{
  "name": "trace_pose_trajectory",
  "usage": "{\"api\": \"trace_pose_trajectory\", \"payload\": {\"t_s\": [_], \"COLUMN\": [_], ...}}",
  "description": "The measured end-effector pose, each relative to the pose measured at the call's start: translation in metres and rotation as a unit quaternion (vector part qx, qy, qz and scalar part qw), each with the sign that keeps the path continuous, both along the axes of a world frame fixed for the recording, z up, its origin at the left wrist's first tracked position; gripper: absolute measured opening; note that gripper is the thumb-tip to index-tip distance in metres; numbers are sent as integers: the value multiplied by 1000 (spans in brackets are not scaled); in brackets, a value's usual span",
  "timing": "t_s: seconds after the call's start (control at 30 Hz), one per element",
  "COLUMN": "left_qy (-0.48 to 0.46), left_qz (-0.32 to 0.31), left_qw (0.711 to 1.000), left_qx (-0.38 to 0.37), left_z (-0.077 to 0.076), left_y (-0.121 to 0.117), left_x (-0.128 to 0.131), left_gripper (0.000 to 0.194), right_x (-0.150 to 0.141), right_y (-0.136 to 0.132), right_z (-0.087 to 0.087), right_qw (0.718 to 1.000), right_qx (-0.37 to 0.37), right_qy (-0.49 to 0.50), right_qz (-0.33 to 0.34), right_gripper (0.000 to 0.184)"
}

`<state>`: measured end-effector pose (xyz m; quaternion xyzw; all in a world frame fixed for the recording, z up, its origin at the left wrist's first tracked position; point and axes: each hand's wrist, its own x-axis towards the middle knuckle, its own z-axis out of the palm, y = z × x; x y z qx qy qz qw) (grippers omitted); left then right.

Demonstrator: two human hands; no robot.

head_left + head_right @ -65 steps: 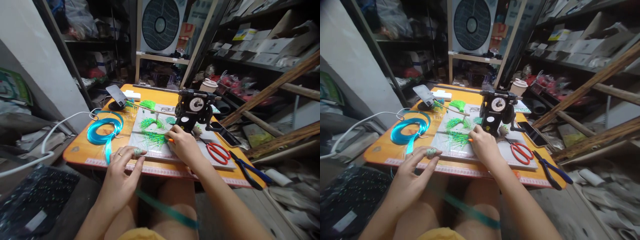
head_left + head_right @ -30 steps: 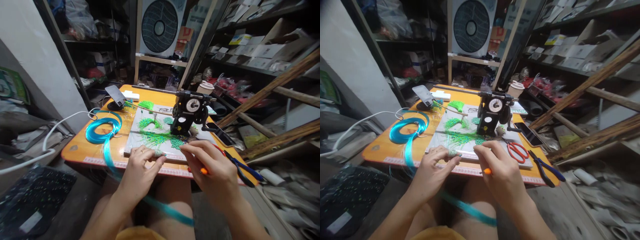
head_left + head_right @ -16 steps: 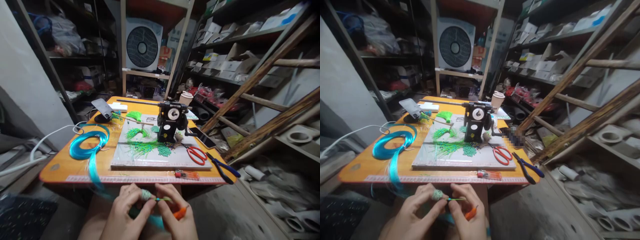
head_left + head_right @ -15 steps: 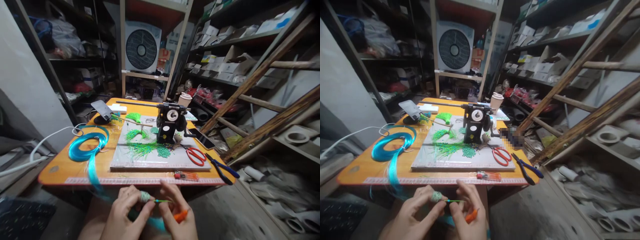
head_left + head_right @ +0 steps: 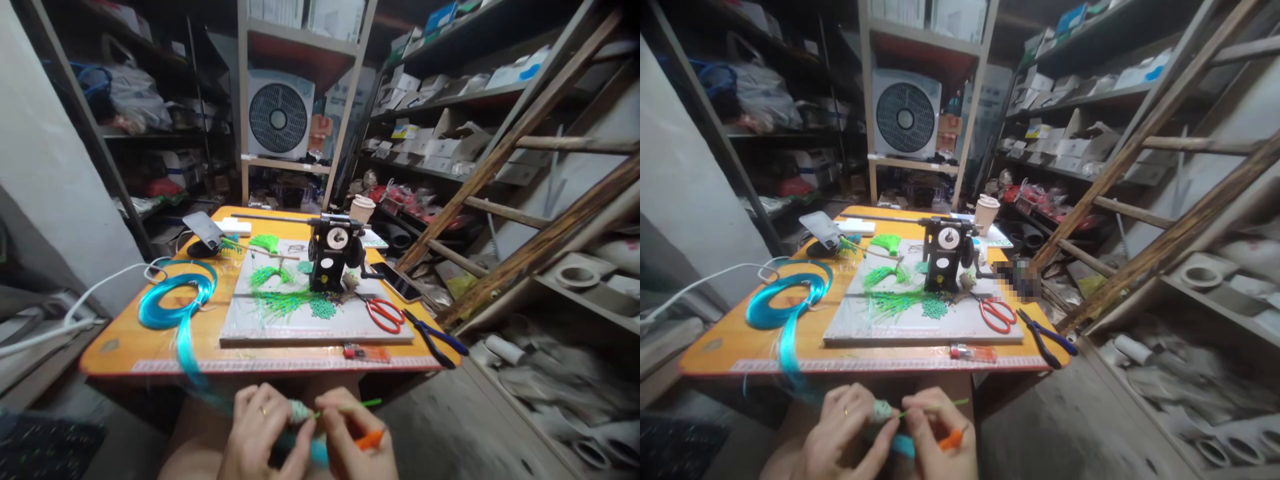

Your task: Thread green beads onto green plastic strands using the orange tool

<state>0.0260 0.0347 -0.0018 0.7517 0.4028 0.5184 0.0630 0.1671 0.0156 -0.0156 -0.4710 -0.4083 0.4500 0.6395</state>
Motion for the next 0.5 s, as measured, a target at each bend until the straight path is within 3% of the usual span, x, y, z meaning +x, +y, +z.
{"api": "trace_pose_trajectory", "payload": {"t_s": [0.1, 0.2, 0.3, 0.37, 0.5], "left_qy": [-59, -103, -140, -161, -170], "left_qz": [-25, -33, -46, -58, -84], "left_qw": [990, 970, 954, 944, 934], "left_qx": [-123, -216, -260, -282, -303], "left_z": [15, 24, 24, 23, 23], "left_y": [-8, -14, -18, -19, -21], "left_x": [-5, -10, -15, -16, -15], "left_gripper": [13, 13, 14, 3, 25], "right_x": [2, 2, 3, 3, 3], "right_y": [-5, -7, -8, -9, -11], "right_z": [13, 20, 22, 24, 26], "right_qw": [996, 993, 993, 993, 994], "right_qx": [-47, -42, -37, -32, -18], "right_qy": [68, 99, 109, 106, 103], "right_qz": [17, 42, 40, 35, 33], "right_gripper": [28, 26, 20, 17, 16]}}
